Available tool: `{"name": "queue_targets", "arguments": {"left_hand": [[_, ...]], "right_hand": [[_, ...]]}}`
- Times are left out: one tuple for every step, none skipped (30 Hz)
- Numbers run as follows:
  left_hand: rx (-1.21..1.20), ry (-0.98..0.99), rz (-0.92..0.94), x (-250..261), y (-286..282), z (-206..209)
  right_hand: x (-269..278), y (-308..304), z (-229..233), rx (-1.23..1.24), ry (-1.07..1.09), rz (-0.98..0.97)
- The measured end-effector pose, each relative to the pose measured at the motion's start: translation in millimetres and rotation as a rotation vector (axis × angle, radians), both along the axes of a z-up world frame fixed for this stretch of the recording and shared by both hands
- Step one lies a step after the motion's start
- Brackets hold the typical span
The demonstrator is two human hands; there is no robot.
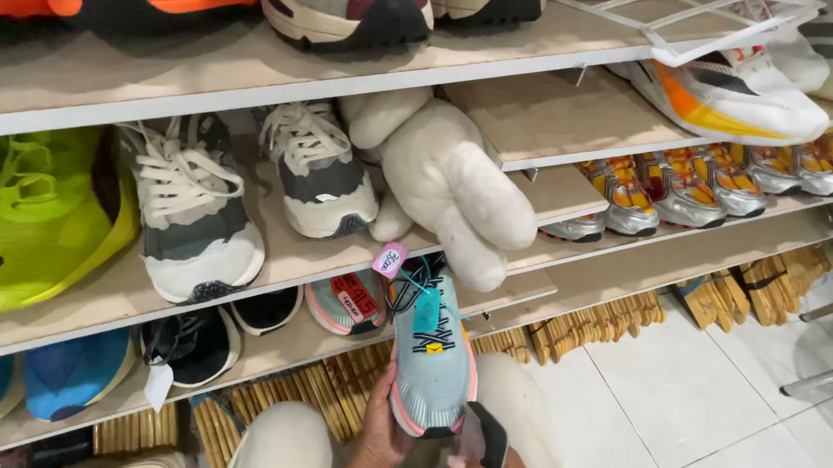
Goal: Wiping and cleaning several pairs of shoes on a store display shelf using a sponge.
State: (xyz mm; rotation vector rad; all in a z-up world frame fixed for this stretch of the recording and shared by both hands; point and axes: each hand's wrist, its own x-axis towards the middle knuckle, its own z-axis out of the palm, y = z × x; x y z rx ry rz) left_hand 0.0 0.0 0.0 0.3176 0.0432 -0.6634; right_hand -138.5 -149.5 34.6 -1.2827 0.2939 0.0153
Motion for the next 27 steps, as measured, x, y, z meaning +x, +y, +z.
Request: {"name": "queue_targets", "arguments": {"left_hand": [[0.000,0.001,-0.002,1,2,-2],[-0.015,-0.022,0.008,1,3,-5],[-0.030,-0.046,0.020,2,5,-7],[-0.031,-0.046,0.019,1,7,-35],[-0.048,-0.003,-0.028,3,10,-63],[-0.066,0.039,-0.074,4,13,-90],[-0.065,0.033,-0.069,1,21,-90],[-0.073,0.052,-0.114,-3,28,-91],[-0.080,0.076,-0.162,-9,37,-94],[-0.078,0.076,-0.159,-12,40,-98],[-0.042,0.035,-0.129,-16,45,-103],[-0.007,-0.007,-0.100,-21,50,-107],[-0.001,-0.008,-0.097,-19,56,-122],[0.046,-0.021,-0.059,-16,63,-136],[0.092,-0.037,-0.019,-11,68,-149],[0.094,-0.041,-0.014,-13,73,-137],[0.099,-0.008,0.007,-15,78,-126],[0.103,0.025,0.027,-18,82,-116],[0.104,0.025,0.028,-15,85,-115],[0.125,0.001,0.055,-13,86,-115],[0.144,-0.018,0.077,-13,86,-117],[0.144,-0.013,0.072,-7,85,-135],[0.229,-0.142,0.055,-4,83,-155],[0.312,-0.272,0.036,-2,80,-174],[0.310,-0.267,0.024,-2,76,-170],[0.286,-0.178,-0.087,-3,71,-166],[0.263,-0.090,-0.194,-3,68,-160]], "right_hand": [[-2,-11,13,0.000,0.001,-0.002],[-5,-21,27,-0.028,0.049,0.108],[-6,-32,40,-0.057,0.096,0.221],[-4,-38,45,-0.058,0.096,0.220],[0,-44,49,0.031,0.085,0.107],[4,-49,55,0.121,0.074,-0.006],[10,-53,60,0.121,0.069,0.000],[17,-57,66,0.119,-0.016,-0.007],[20,-61,70,0.119,-0.097,-0.017],[26,-59,94,0.121,-0.097,-0.015],[31,-56,116,-0.090,-0.183,0.078],[35,-53,139,-0.301,-0.270,0.171],[43,-42,144,-0.296,-0.272,0.174],[50,-30,149,-0.480,-0.459,0.153],[58,-19,156,-0.667,-0.649,0.130],[63,-12,143,-0.663,-0.656,0.133],[66,-6,129,-0.767,-0.601,0.019],[71,0,114,-0.868,-0.542,-0.096],[71,2,104,-0.867,-0.542,-0.096],[72,4,93,-0.880,-0.483,-0.143],[69,4,82,-0.896,-0.417,-0.192],[68,5,86,-0.898,-0.411,-0.194],[65,5,90,-0.961,-0.425,-0.194],[61,6,94,-1.024,-0.439,-0.193],[61,6,96,-1.028,-0.427,-0.199],[59,6,98,-1.123,-0.431,-0.250],[60,7,101,-1.217,-0.439,-0.297]]}}
